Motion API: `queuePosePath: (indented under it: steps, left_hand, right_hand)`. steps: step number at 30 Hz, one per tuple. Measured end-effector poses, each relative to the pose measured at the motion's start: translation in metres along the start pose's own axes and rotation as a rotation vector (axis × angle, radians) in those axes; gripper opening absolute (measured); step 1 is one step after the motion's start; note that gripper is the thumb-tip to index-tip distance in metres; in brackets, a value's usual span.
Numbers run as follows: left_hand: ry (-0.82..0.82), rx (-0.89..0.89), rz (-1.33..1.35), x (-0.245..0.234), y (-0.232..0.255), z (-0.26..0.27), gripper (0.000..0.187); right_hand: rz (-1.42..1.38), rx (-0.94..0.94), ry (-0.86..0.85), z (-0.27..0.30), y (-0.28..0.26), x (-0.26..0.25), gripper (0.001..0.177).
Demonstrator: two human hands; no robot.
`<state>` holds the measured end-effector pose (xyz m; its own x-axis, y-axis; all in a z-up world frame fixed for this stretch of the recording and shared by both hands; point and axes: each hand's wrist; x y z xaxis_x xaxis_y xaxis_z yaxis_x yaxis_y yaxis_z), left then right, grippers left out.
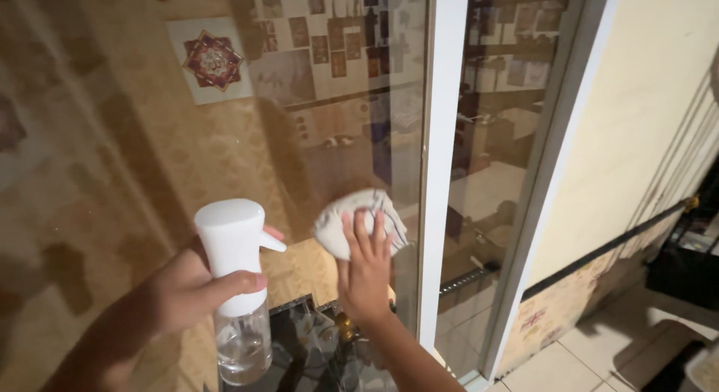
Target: The person sprays a glass window with a spray bottle and wipes it with a cloth. They clean the window pane and the frame, moving around the window to reach different areas.
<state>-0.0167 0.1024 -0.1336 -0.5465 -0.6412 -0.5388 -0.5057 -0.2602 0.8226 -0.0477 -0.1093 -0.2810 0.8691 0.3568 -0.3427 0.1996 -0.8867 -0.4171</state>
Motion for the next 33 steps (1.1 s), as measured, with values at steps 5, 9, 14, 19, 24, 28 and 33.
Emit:
queuePosePath:
  steps: [5,9,14,19,24,28,33]
  left_hand:
    - [-0.017,-0.158,0.057,0.005,0.004,0.002,0.048]
    - [-0.055,-0.08,0.044,0.0,-0.002,0.004,0.046]
    - [-0.051,-0.043,0.072,-0.007,-0.007,0.009,0.046]
    - [0.01,-0.063,0.061,-0.019,-0.004,0.014,0.048]
    - [0.02,-0.039,0.01,-0.026,-0.014,0.015,0.046]
    - [0.01,-0.03,0.096,-0.025,-0.023,0.015,0.05]
    - [-0.005,-0.132,0.059,-0.027,-0.018,0.021,0.047]
  right_hand:
    - [-0.121,0.71,-0.071,0.057,0.021,-0.004,0.049]
    - [-0.276,1.195,0.046,0.057,0.026,0.008,0.064]
    - [-0.734,1.579,0.488,-0.011,-0.012,0.0,0.042]
    - [-0.62,1.04,0.352,-0.048,-0.067,0.001,0.051]
    - [-0.171,0.015,0.094,0.009,-0.059,0.014,0.05]
    - [0.057,-0.179,-0.354,0.07,-0.01,0.006,0.056]
    - [0.172,0.19,-0.315,0.103,0.035,0.003,0.056]
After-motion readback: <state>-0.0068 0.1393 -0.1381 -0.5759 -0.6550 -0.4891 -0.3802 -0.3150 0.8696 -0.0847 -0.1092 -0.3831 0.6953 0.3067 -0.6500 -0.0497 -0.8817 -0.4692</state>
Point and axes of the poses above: each hand's wrist, its own z-axis away from the middle knuckle, its own x-axis out of the palm, y = z × x, and after that the axes turned 5 degrees about -z, right-handed
